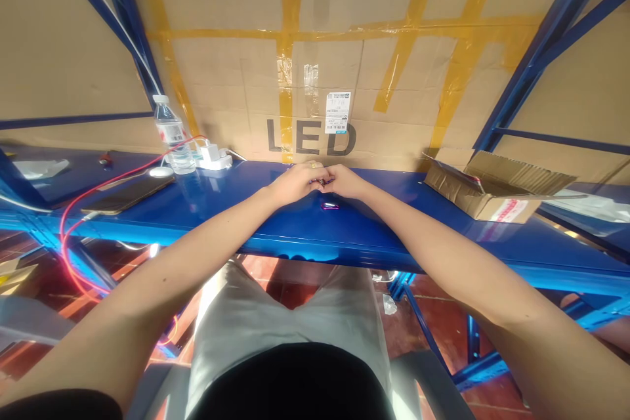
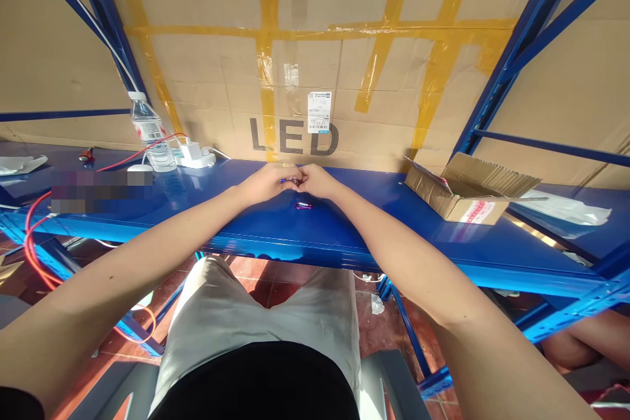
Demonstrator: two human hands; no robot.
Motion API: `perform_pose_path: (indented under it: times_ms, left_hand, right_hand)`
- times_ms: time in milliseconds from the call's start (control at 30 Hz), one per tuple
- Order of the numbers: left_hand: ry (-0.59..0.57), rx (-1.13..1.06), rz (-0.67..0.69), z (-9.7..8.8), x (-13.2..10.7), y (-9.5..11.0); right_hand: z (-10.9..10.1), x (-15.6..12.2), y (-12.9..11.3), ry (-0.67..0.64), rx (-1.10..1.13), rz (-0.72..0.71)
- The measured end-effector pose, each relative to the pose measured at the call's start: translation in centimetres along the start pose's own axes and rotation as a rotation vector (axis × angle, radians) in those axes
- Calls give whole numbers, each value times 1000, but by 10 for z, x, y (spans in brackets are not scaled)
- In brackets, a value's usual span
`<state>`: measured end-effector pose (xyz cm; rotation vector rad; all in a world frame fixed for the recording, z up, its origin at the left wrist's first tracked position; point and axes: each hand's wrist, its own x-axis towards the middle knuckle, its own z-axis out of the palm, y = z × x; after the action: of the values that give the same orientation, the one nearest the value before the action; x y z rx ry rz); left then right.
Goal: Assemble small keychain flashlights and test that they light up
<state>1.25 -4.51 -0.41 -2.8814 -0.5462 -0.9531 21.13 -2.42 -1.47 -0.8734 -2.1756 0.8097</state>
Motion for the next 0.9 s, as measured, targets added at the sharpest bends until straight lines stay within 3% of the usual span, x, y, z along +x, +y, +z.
perform_pose_path:
  times_ms: [300, 533, 733, 900]
  left_hand:
    - [7, -30, 33, 8, 1, -8]
    - [6, 24, -109, 6, -2, -3]
    - [64, 2, -151, 4, -4, -4]
    - [162, -141, -378, 6, -3, -5]
  right_hand:
    - [0, 2, 7, 2, 12, -26]
    - [-1, 4, 9, 4, 161, 3]
    - [-1, 3, 7, 51, 252, 54]
    - [1, -1, -2, 83, 259, 55]
